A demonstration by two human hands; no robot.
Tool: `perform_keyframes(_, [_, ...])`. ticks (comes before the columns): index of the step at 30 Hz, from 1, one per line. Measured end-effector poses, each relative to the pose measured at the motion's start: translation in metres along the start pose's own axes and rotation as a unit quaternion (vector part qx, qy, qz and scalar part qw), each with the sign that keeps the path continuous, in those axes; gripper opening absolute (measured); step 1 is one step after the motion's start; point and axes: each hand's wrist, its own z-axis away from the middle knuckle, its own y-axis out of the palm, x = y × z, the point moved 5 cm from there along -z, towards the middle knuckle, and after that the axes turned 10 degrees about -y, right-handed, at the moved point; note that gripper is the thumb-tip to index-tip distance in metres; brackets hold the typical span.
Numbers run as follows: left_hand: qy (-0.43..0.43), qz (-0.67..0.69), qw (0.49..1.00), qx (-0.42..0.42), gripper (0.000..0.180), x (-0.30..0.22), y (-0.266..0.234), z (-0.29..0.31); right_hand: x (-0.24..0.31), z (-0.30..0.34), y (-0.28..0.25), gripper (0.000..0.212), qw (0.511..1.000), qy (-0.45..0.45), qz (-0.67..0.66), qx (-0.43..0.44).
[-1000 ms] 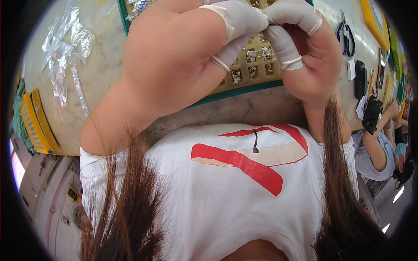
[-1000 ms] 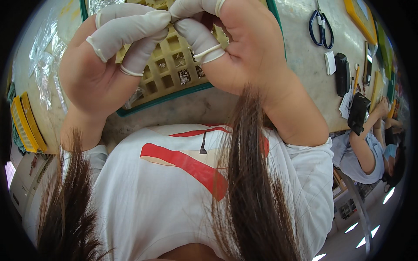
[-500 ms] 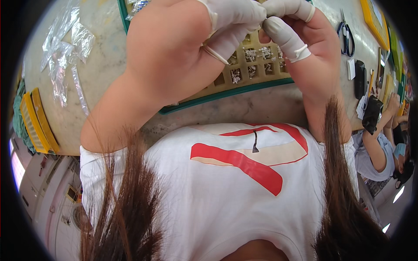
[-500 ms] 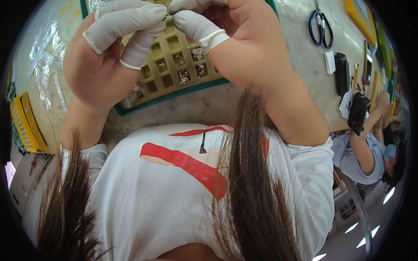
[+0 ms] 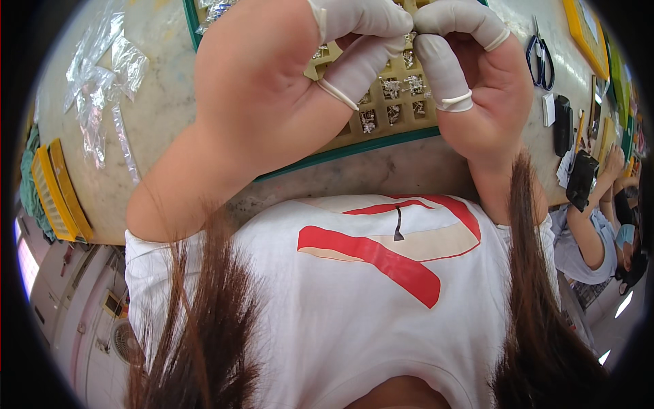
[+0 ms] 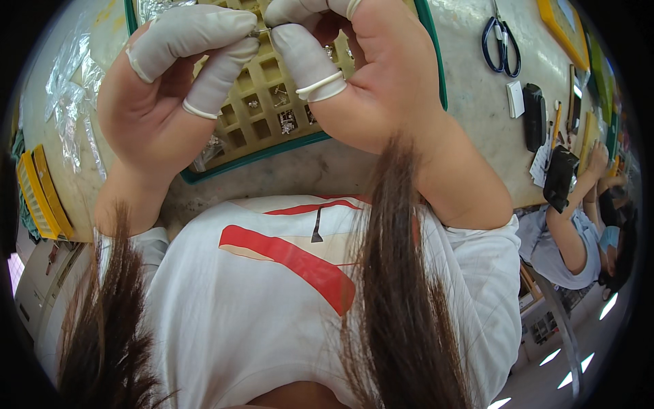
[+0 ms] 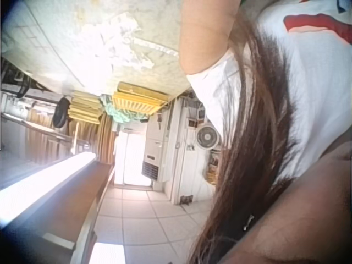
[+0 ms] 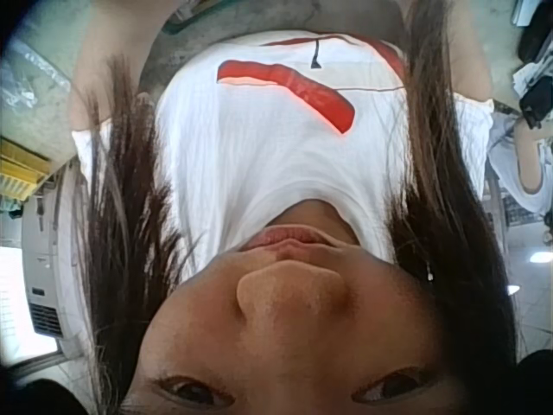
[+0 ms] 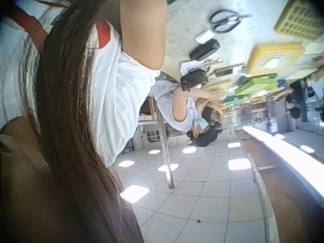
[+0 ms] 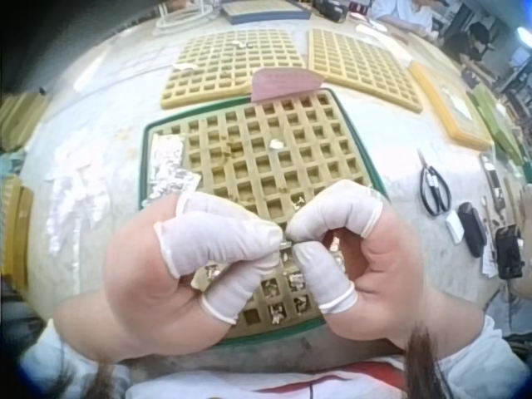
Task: The person assembles earrings by picking up small jewelry pieces and attaching earring backs to them by hand, then places the assembled earrings into slots of a compartmentalized tray.
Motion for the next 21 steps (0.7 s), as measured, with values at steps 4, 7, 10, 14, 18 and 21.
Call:
perform_keyframes(4, [-0.006, -0.013, 1.000, 0.004, 0.017, -0.003, -0.002, -0.002, 0.001, 0.000, 0.001, 0.017, 1.000, 0.017, 0.007, -0.002])
perform_keyframes(7, [-0.001, -0.028, 0.999, 0.021, 0.018, -0.006, 0.000, -0.003, -0.006, 0.005, 0.003, 0.018, 0.999, 0.002, -0.034, -0.018])
perform_keyframes(10, [0.006, -0.045, 0.999, 0.008, 0.017, 0.000, 0.004, 0.004, 0.000, -0.005, -0.001, 0.018, 0.995, -0.042, 0.067, 0.067])
perform_keyframes(14, [-0.007, -0.047, 0.999, 0.001, 0.017, -0.011, 0.000, -0.002, 0.010, -0.002, 0.005, 0.015, 0.995, 0.020, 0.076, 0.063])
perform_keyframes(18, [0.038, -0.056, 0.998, -0.001, 0.011, -0.002, 0.005, 0.008, -0.004, 0.009, 0.010, 0.012, 0.949, 0.225, -0.217, -0.050])
perform_keyframes(21, [-0.458, 0.475, 0.749, 0.057, 0.012, 0.016, 0.015, 0.018, -0.007, 0.011, 0.006, 0.015, 0.916, 0.282, -0.283, -0.043])
